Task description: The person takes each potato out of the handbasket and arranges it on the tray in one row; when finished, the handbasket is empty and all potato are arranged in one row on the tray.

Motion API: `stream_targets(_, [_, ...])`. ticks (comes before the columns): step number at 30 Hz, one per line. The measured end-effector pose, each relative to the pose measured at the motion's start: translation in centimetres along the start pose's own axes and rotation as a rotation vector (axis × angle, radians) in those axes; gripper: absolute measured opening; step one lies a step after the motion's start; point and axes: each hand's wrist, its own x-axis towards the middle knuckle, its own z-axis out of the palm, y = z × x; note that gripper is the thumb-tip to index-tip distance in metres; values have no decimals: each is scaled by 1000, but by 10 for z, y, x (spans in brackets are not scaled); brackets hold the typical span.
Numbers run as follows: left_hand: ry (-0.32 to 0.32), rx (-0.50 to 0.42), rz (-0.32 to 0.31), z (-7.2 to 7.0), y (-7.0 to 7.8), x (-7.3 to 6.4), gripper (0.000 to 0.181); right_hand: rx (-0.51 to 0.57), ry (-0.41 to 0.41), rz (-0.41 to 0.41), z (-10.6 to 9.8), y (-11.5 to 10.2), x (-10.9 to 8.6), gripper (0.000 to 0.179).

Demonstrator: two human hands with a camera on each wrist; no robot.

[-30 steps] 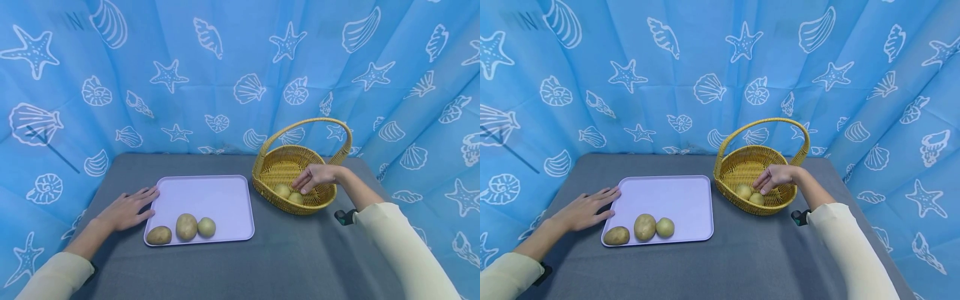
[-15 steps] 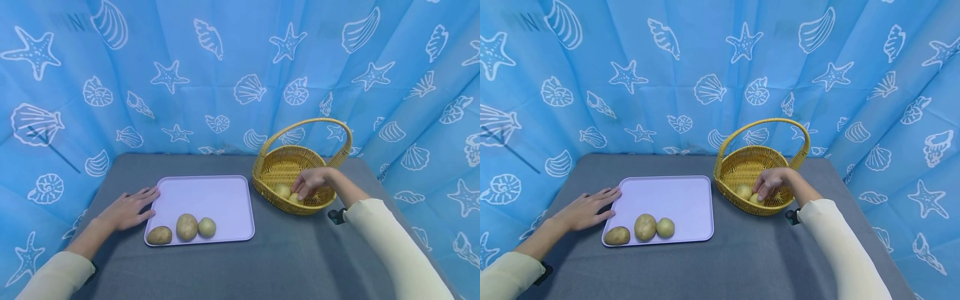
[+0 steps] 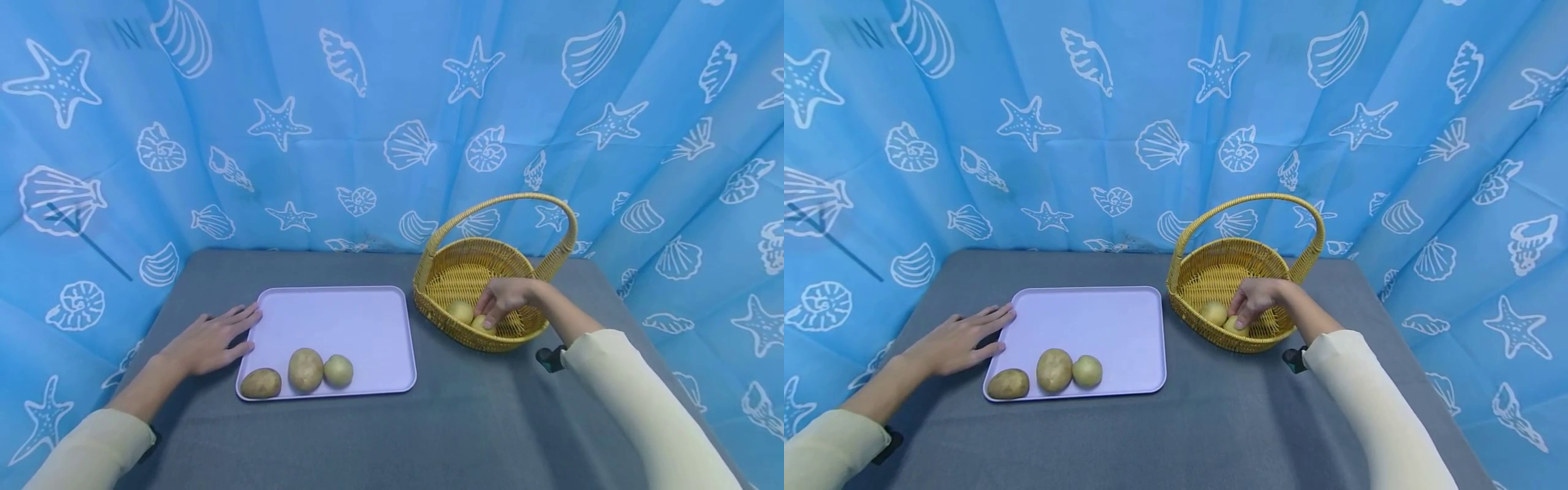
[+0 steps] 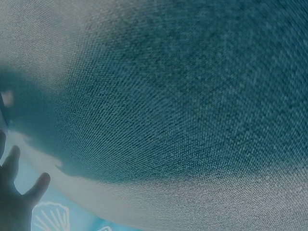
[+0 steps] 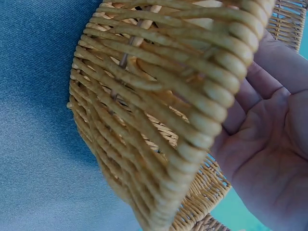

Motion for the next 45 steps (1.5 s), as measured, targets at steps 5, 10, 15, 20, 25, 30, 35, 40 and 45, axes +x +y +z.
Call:
stream_targets(5, [0, -1, -1, 0, 0, 1, 69, 17, 43, -18, -1, 3, -4, 47])
stream_targets(10, [2, 1, -6, -1, 0, 0, 69, 40, 112, -79, -3, 3, -9, 46])
stream_targets(15, [0, -3, -8, -1, 1, 1, 70, 113, 160, -163, -9, -4, -17, 47])
stream_targets(20, [4, 5, -6, 0, 0, 1, 70, 122, 213, -235, -16, -17, -22, 46])
stream_targets(25, [6, 6, -4, 1, -1, 0, 69, 139, 223, -301, -17, -32, -22, 45])
stream_targets(30, [5, 1, -4, -1, 0, 0, 69, 142, 181, -380, -11, -53, -20, 42])
stream_targets(35, [2, -7, -9, -1, 0, 0, 69, 127, 155, -449, 2, -74, -11, 42])
stream_targets(40, [2, -9, -9, 0, 0, 1, 69, 118, 153, -441, 20, -92, 4, 43])
stream_targets(45, [1, -17, -10, 1, -1, 0, 69, 68, 146, -461, 41, -104, 23, 40])
